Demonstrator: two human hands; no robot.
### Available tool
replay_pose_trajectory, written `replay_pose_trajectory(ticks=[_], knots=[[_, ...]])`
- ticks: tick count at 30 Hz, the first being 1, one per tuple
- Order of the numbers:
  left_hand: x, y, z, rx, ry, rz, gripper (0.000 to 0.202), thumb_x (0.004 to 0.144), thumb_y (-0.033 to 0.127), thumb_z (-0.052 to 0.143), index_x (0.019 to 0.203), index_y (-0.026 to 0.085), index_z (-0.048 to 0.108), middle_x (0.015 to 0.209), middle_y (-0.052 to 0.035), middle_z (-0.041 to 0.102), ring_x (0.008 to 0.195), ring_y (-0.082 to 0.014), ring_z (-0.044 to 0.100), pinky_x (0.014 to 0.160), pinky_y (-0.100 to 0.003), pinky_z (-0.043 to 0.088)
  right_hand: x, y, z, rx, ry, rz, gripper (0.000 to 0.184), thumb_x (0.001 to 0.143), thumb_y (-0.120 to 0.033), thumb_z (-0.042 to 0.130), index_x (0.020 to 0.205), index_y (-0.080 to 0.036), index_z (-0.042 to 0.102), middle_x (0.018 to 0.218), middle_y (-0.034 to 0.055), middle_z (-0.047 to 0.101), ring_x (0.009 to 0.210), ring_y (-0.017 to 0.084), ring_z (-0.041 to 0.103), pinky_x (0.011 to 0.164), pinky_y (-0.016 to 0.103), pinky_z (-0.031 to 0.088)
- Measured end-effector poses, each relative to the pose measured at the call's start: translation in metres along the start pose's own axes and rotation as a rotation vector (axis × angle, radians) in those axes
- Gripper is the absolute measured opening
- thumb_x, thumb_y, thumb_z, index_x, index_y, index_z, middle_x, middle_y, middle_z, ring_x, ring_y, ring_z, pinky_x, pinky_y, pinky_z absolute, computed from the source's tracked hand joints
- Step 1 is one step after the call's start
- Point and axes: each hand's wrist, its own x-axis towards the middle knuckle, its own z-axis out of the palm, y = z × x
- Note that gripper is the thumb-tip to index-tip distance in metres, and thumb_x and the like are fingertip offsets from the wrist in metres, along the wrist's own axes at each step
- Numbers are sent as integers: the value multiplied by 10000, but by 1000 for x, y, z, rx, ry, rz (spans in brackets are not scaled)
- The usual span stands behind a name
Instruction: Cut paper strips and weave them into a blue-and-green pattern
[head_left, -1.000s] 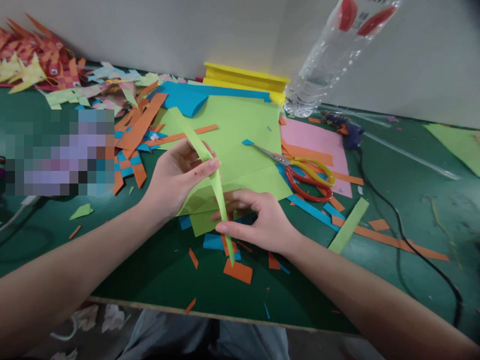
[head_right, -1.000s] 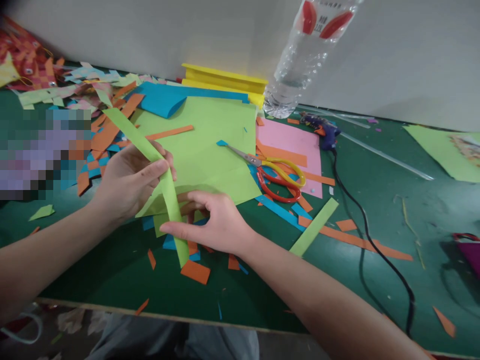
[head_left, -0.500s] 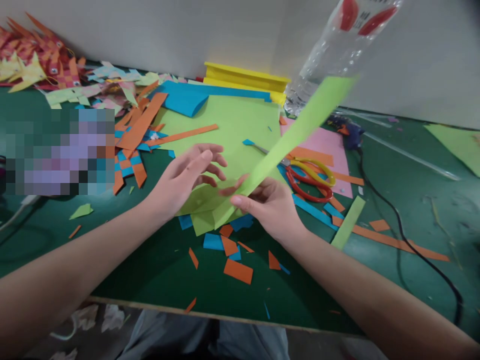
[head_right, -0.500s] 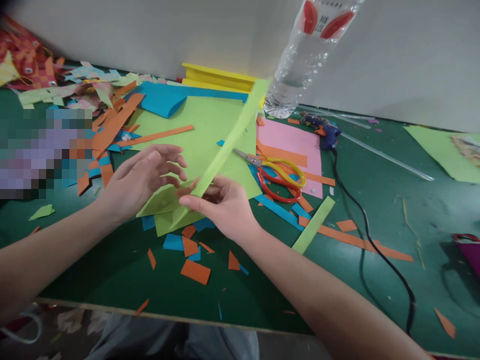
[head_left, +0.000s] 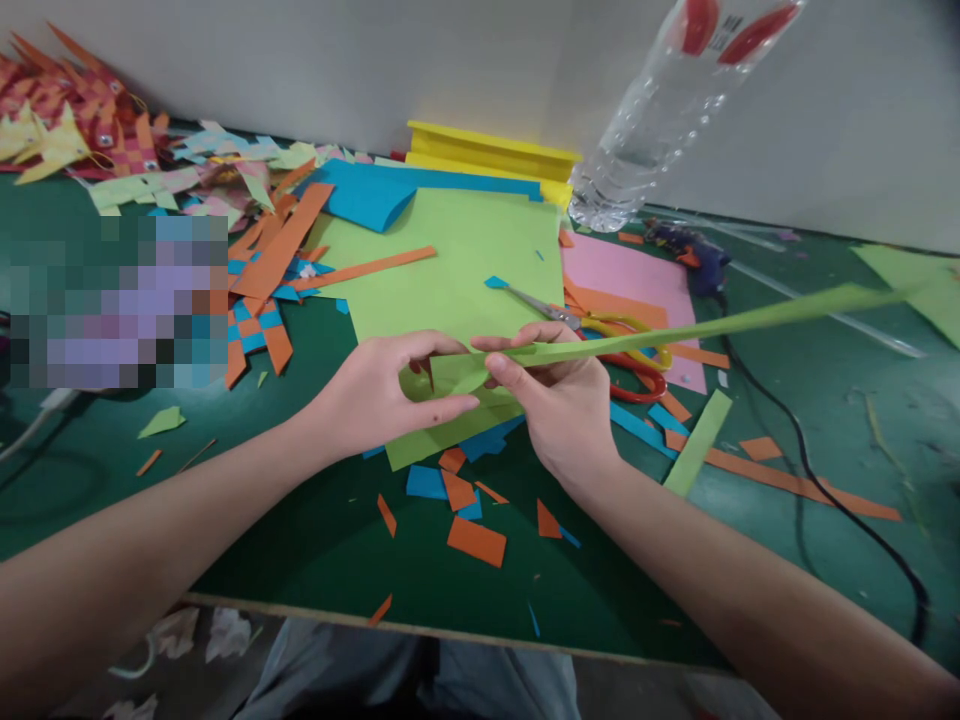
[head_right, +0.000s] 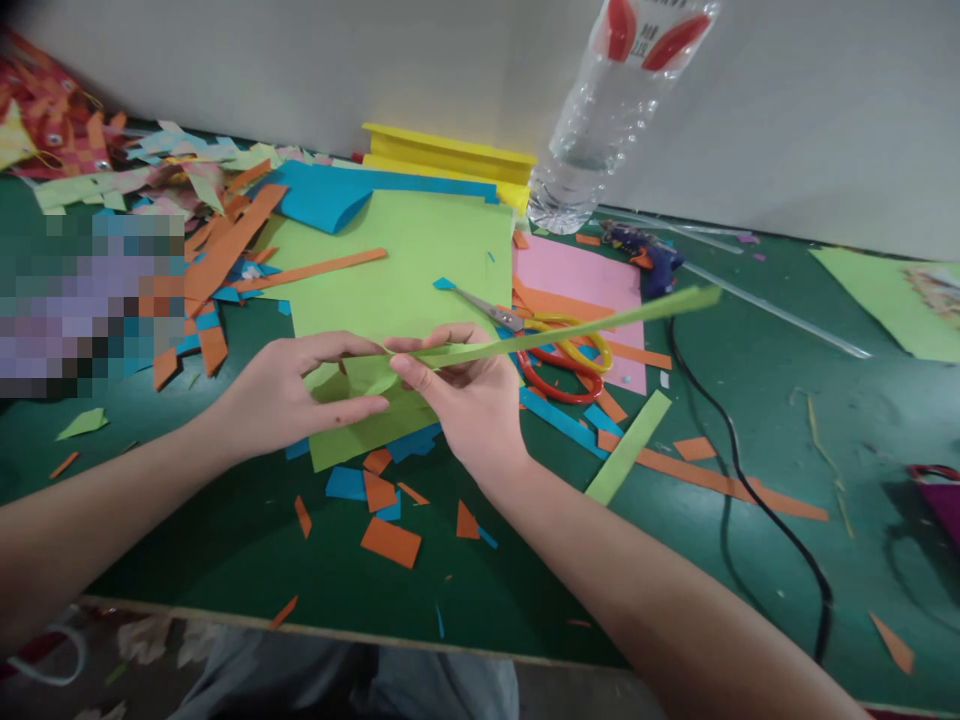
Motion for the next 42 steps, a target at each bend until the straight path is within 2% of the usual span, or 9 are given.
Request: replay_pose_trajectory(ticks=[4,10,15,17,20,25,31,35,42], knots=[[0,1,-1,54,57,48,319,821,501,706,930,203,737,746,-14,715,658,-175,620,617,-269,436,0,2,-1,51,16,-40,337,731,-399,834,825,-269,538,822,-16,757,1010,223,747,734,328,638],[-1,1,1,75,155,100,241,834,424,700,964,226,745,806,-12,749,666,-173,649,618,-254,444,1,3,-2,-38,29,-37,312,790,-419,784,866,-262,525,890,8,760,1032,229,742,765,338,641],[-1,0,0,92,185,103,224,889,436,651,867,239,753,736,2,750,605,-163,643,557,-250,415,2,4,-1,12,11,27,391,750,-455,805,984,-245,572,903,23,789,923,206,759,748,336,650],[-2,0,-1,64,183,112,210,901,413,651,833,241,750,700,16,741,586,-153,641,537,-241,405,2,4,-1,42,4,50,394,738,-452,813,995,-231,612,902,28,795,887,204,762,745,339,655],[-2,1,-1,-8,172,106,202,914,370,656,784,241,740,669,35,729,573,-136,648,541,-226,419,3,5,-2,80,-4,63,323,723,-427,827,912,-207,685,876,28,794,800,197,765,716,332,659],[-2,3,-1,-145,143,46,190,900,357,684,757,245,738,670,35,729,531,-132,638,544,-237,449,3,6,-2,62,-27,52,285,685,-414,854,853,-219,733,842,11,791,724,190,758,696,338,662],[-2,1,1,-203,157,-10,185,769,403,814,813,233,756,648,15,729,540,-164,667,550,-260,479,1,3,-1,58,55,40,192,681,-370,856,776,-237,755,797,10,787,695,208,759,718,385,669],[-2,2,-1,-177,113,-26,171,815,387,766,797,218,752,669,14,740,580,-152,682,577,-240,522,0,4,-1,15,83,25,175,684,-348,850,765,-230,750,788,10,786,664,189,747,667,344,666],[1,2,-4,-234,30,-126,141,811,335,755,785,197,745,716,9,766,599,-136,707,605,-204,546,2,8,-1,40,26,-83,96,762,-295,799,789,-228,734,736,-25,759,639,143,730,619,271,637]])
